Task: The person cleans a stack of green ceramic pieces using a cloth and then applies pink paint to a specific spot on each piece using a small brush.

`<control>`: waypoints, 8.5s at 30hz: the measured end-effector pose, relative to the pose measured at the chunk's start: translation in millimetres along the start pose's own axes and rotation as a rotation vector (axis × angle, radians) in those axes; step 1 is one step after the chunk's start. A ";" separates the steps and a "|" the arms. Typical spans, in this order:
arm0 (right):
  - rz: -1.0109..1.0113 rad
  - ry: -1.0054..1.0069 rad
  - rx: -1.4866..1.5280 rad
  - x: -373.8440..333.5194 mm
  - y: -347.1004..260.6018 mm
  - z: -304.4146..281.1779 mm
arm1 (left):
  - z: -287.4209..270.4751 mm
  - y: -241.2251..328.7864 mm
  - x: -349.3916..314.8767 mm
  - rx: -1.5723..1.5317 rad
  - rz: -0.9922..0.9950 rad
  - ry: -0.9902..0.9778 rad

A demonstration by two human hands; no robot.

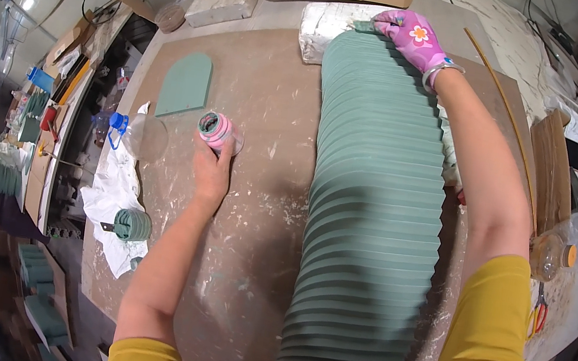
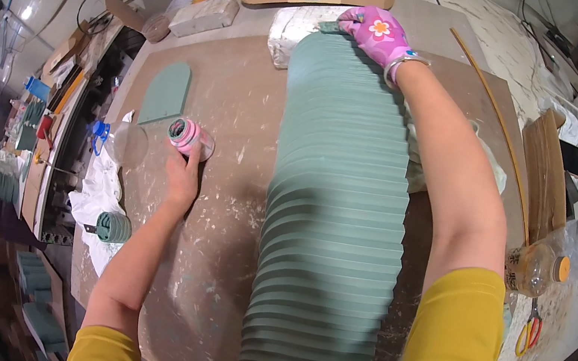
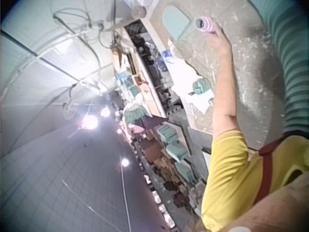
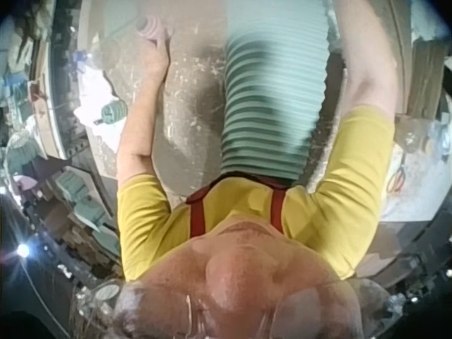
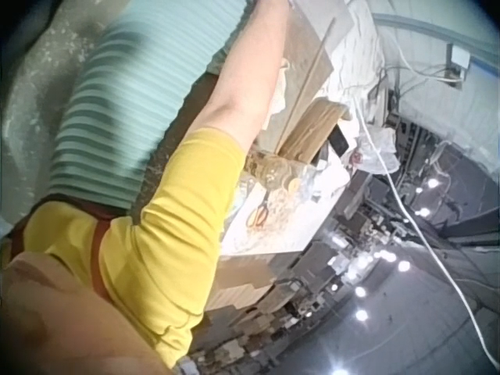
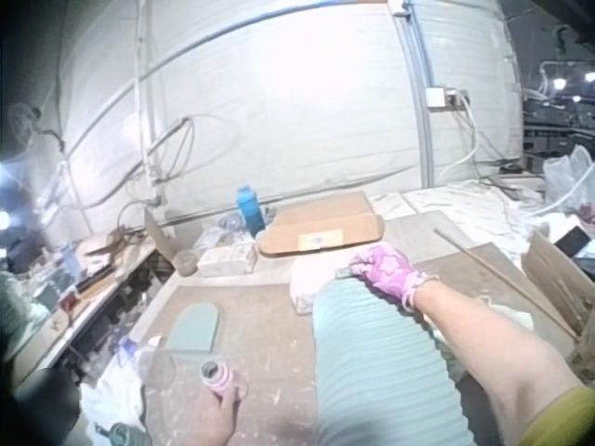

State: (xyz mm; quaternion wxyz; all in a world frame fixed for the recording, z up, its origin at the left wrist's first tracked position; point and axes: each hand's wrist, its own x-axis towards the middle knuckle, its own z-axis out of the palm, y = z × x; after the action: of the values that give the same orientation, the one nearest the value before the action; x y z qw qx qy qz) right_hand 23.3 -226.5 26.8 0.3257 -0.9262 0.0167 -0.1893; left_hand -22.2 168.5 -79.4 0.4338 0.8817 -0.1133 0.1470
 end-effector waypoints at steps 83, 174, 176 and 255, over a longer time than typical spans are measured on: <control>0.218 0.243 0.382 -58.0 75.8 -49.3 | 0.1 1.2 -1.2 0.059 -0.040 -0.029; -0.079 0.079 0.021 -50.6 80.5 -68.5 | 0.5 11.0 -0.6 0.066 -0.066 -0.049; -0.052 0.142 -0.163 -50.9 75.1 -54.4 | -1.1 3.8 -1.8 0.079 -0.058 -0.039; 0.298 -0.010 0.352 -97.8 67.6 -75.1 | 2.7 1.2 -0.5 0.081 -0.013 -0.004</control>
State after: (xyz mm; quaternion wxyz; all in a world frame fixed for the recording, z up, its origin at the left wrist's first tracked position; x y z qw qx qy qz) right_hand -88.3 -309.4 6.2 0.5069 -0.8432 0.1184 -0.1345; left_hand -22.7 165.6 -80.3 0.3986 0.8994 -0.1024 0.1471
